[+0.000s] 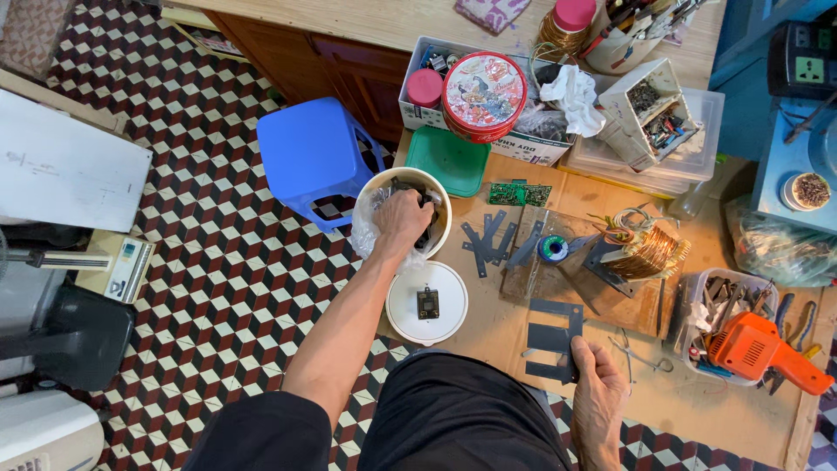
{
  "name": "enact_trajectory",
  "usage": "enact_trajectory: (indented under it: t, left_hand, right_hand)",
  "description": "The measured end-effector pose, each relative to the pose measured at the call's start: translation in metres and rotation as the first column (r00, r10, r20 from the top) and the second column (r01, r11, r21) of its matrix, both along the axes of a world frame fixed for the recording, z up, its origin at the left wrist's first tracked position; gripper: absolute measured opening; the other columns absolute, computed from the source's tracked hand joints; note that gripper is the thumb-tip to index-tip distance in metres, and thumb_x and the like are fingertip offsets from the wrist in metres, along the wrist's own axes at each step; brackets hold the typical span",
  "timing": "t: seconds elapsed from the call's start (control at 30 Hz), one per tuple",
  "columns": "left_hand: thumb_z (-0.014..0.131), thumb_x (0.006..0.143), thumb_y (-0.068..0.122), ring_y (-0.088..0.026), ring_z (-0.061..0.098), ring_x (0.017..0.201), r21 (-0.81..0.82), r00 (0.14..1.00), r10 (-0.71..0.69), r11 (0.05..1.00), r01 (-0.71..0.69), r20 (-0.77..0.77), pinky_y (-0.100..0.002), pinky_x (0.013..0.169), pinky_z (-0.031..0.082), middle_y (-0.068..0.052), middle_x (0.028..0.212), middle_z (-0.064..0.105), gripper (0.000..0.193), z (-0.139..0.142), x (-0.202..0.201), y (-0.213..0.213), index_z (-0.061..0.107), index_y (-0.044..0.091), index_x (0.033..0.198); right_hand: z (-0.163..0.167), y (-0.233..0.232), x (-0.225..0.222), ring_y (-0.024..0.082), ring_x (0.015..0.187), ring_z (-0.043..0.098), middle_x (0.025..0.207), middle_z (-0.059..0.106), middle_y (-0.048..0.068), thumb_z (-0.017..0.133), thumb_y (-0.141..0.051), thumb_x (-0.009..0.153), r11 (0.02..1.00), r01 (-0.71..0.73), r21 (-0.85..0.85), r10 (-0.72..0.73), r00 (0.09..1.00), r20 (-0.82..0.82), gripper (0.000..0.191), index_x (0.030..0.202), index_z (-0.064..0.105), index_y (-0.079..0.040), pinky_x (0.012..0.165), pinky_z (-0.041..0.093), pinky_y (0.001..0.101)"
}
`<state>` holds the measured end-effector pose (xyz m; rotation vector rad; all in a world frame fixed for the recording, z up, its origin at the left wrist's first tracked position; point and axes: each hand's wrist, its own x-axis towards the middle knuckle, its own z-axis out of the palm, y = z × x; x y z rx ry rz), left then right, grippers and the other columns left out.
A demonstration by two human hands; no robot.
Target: The person fits dark metal mounting brackets and plates around a copper-wound transformer coil on a workbench, picking pieces one at a time from a container and the table and pressing them into position around the coil assembly by hand.
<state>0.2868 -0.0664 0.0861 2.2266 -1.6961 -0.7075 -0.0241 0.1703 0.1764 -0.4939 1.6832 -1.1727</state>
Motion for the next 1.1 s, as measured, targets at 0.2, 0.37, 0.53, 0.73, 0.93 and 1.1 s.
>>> enact_trajectory:
  t: [0.2,0.37,0.53,0.73,0.93,1.1]
  left_hand:
    - [0.072,0.084,0.026,-0.04,0.071,0.088,-0.026,0.999,0.048,0.999,-0.048,-0.004,-0.049,0.081,0.055,-0.019,0.091,0.074,0.019,-0.012,-0.008,-0.003,0.078,0.007,0.089]
    - [0.072,0.084,0.022,-0.039,0.072,0.083,-0.163,0.993,0.076,0.982,-0.091,-0.096,-0.047,0.077,0.055,-0.018,0.087,0.075,0.016,-0.006,-0.008,0.012,0.078,0.006,0.085]
    - [0.072,0.085,0.022,-0.036,0.072,0.08,-0.269,0.985,0.116,0.952,-0.146,-0.125,-0.046,0.074,0.056,-0.014,0.087,0.076,0.016,0.029,-0.003,0.035,0.08,0.011,0.092]
    - [0.072,0.092,0.024,-0.026,0.074,0.073,-0.247,0.964,0.171,0.944,-0.219,-0.204,-0.037,0.07,0.055,-0.011,0.081,0.077,0.019,0.105,0.01,0.053,0.08,0.01,0.102]
    - [0.073,0.092,0.021,-0.007,0.067,0.075,-0.129,0.771,0.198,0.931,-0.341,-0.605,-0.023,0.068,0.054,-0.004,0.085,0.077,0.026,0.159,0.031,0.056,0.078,0.003,0.109]
    - [0.071,0.094,0.021,-0.009,0.065,0.078,-0.084,0.69,0.028,0.988,-0.129,-0.723,-0.026,0.07,0.053,-0.003,0.089,0.074,0.026,0.115,-0.003,0.053,0.073,0.002,0.112]
  right_hand:
    - [0.0,0.002,-0.001,0.006,0.074,0.057,0.083,0.068,0.001,0.064,-0.02,0.104,1.0,-0.012,0.005,0.012,1.0,0.018,0.025,0.102,0.071,0.005,0.067,0.046,0.0207]
    - [-0.003,0.004,0.002,0.006,0.074,0.058,0.084,0.068,0.002,0.065,-0.019,0.102,0.999,0.033,-0.004,-0.032,0.999,0.024,0.023,0.104,0.072,0.003,0.068,0.046,0.0203]
    - [-0.008,0.007,0.001,0.006,0.075,0.057,0.086,0.068,0.001,0.065,-0.018,0.103,0.998,0.056,0.017,-0.056,0.998,0.03,0.022,0.105,0.072,0.003,0.069,0.045,0.0195]
    - [-0.012,0.005,0.006,0.007,0.073,0.056,0.084,0.067,0.002,0.065,-0.018,0.104,1.0,0.028,-0.004,-0.028,0.998,0.057,0.022,0.104,0.072,0.003,0.068,0.044,0.0205]
    - [-0.008,0.001,0.011,0.006,0.07,0.057,0.081,0.068,0.001,0.064,-0.019,0.103,1.0,0.028,0.003,-0.028,0.998,0.059,0.021,0.102,0.071,0.001,0.065,0.045,0.0206]
    - [-0.011,0.022,-0.003,0.006,0.066,0.044,0.08,0.062,0.001,0.065,-0.019,0.109,0.995,0.084,0.057,-0.085,0.996,0.009,0.025,0.098,0.071,0.002,0.057,0.033,0.0227]
